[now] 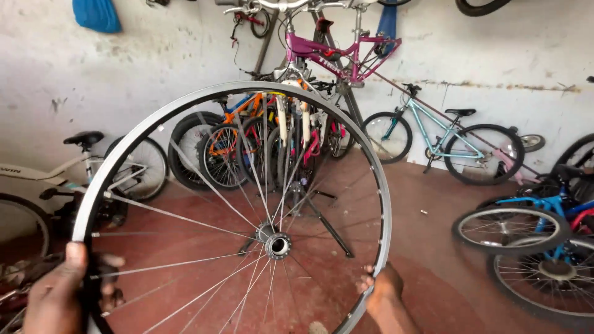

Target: Inspecting and adjusting the spokes of a bicycle wheel in a repair shop environment.

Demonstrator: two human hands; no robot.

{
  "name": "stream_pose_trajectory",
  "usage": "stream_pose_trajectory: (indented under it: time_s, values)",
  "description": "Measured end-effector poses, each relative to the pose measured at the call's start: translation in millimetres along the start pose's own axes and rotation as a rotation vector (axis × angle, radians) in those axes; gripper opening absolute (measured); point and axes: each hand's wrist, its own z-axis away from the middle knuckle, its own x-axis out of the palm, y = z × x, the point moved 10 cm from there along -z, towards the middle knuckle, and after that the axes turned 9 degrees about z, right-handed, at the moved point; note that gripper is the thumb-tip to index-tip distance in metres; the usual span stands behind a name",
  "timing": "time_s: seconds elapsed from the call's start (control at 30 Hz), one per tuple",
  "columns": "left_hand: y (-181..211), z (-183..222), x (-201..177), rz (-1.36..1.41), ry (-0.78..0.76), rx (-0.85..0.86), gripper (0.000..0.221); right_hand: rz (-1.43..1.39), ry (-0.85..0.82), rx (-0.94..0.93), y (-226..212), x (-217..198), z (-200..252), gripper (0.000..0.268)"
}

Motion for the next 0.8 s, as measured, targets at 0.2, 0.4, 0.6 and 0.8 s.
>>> stream_pose_trajectory:
  time_s: [0.2, 0.4, 0.6, 0.8]
  values:
    - [-24, 31, -20, -0.08, 0.157, -0.196, 0.045, 0.16, -0.034, -0.169, -61, 33, 31, 0.019]
    - [-33, 37, -22, -0.052, 0.169, -0.2, 0.042, 0.334, -0.085, -0.305, -107, 65, 72, 0.023]
    - [33, 8, 17, -0.203, 0.097, -0.043, 0.027, 0.236, 0.096, -0.255, -77, 17, 70, 0.02]
    - [110, -7, 71, -0.486, 0.022, 0.217, 0.024, -0.036, 0.404, 0.024, 10, -47, 59, 0.02]
